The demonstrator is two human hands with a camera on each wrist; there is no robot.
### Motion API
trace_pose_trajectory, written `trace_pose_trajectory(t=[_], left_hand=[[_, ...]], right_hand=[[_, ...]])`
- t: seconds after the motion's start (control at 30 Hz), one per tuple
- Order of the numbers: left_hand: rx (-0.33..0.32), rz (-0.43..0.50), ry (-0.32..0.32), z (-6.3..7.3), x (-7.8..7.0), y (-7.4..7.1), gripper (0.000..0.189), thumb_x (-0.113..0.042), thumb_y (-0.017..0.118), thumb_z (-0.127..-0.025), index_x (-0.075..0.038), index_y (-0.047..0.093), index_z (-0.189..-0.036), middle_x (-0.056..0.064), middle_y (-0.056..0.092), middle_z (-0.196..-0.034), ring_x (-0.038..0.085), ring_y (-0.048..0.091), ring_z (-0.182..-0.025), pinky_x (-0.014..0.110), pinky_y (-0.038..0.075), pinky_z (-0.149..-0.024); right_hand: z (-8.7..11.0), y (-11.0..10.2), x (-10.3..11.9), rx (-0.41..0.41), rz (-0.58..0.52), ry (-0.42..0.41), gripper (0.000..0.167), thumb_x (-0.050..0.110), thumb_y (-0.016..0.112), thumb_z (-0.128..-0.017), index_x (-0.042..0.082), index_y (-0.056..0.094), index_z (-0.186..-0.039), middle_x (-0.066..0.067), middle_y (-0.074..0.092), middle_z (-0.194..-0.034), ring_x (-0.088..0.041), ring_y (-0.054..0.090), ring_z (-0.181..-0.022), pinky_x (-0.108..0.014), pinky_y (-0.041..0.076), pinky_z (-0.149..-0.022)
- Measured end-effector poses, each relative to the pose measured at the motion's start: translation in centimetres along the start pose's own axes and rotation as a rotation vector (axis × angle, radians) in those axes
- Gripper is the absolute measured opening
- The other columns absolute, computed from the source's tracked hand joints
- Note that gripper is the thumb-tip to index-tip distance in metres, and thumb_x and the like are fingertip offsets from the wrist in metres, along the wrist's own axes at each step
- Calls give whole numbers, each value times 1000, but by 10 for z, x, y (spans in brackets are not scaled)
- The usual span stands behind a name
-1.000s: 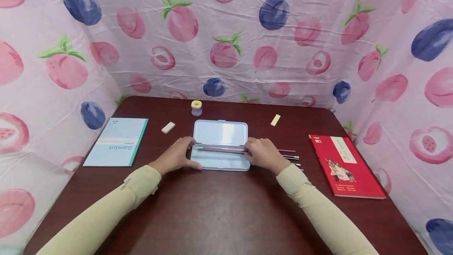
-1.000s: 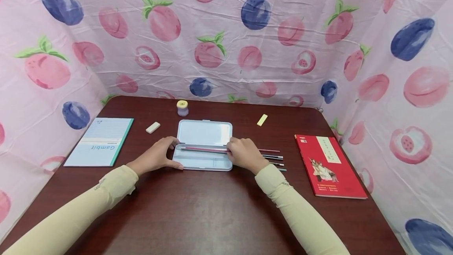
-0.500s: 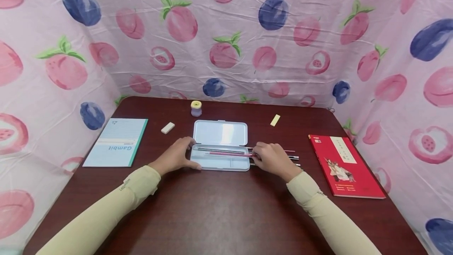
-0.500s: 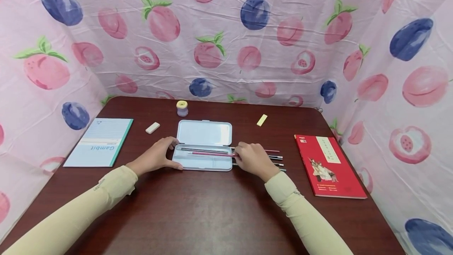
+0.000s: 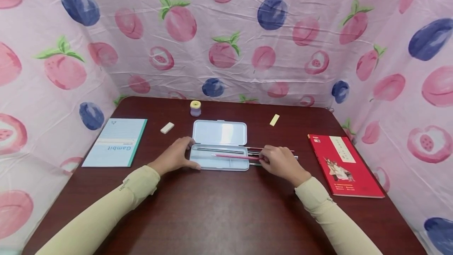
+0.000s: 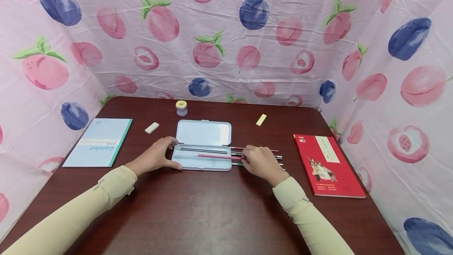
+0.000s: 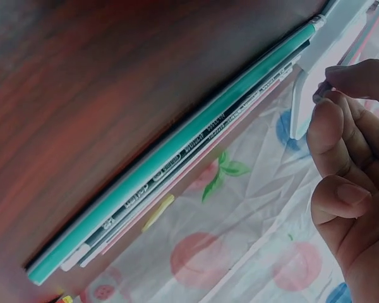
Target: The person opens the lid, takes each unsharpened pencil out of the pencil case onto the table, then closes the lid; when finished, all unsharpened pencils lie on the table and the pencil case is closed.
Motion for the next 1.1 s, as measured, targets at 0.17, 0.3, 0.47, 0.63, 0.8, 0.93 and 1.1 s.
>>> trace_pose_trajectory(t=[0.17, 0.3, 0.47, 0.63, 0.8, 0.93, 1.1], left_hand=[[-1, 2, -10, 1, 0, -1, 92, -45, 99, -73, -3, 54, -142, 16, 62, -133, 29, 57, -122, 48, 53, -112], [1, 1, -7, 0, 1, 0, 91, -44, 99, -74, -3, 54, -142, 16, 62, -133, 29, 57, -123, 49, 53, -112], [3, 6, -11, 0, 3, 1, 92, -45, 99, -73, -4, 54, -142, 16, 62, -133, 29, 57, -122, 49, 53, -111], [2, 5, -9, 0, 2, 1, 92, -45, 99, -73, -4, 54, -142, 15, 62, -133, 29, 57, -122, 48, 53, -111], [0, 0, -4, -1, 2, 0, 92, -45, 99, -73, -4, 54, -142, 15, 62, -132, 29, 57, -122, 48, 53, -111], [3, 0, -4, -1, 2, 0, 92, -46, 99, -73, -4, 54, -142, 15, 62, -132, 29, 57, -122, 48, 53, -111], [6, 3, -2, -1, 1, 0, 93, -46, 99, -73, -4, 54, -142, 15, 62, -133, 29, 57, -122, 48, 53, -111]], right_hand=[[7, -2, -1, 19, -4, 27, 14, 13, 89, -83, 14, 75, -86, 3, 68, -80, -7, 55, -60, -27, 53, -57], [14, -3, -4, 43, -11, 63, 16, 14, 90, -81, 15, 75, -86, 5, 64, -75, -6, 48, -61, -25, 49, -57], [21, -5, -8, 74, -11, 88, 16, 16, 91, -81, 16, 77, -87, 6, 67, -76, -5, 50, -64, -27, 54, -63], [28, -7, -12, 77, -12, 84, 16, 16, 91, -81, 16, 76, -87, 5, 67, -78, -6, 52, -65, -29, 55, -64], [33, -8, -15, 67, -8, 83, 18, 15, 92, -80, 15, 76, -88, 5, 67, -77, -5, 53, -65, -29, 55, -62], [37, -8, -19, 78, -9, 98, 18, 16, 92, -80, 15, 76, -87, 5, 65, -75, -4, 50, -63, -26, 52, -60], [42, -9, -23, 91, -17, 118, 18, 17, 92, -80, 16, 76, -87, 6, 65, -75, -4, 50, -64, -26, 52, -60]])
Point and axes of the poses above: each hand's wrist, its own z-axis away from the middle knuckle, its own y-axis out of the palm, x = y × z, the point moved 5 cm from there along -z, towards the middle knuckle
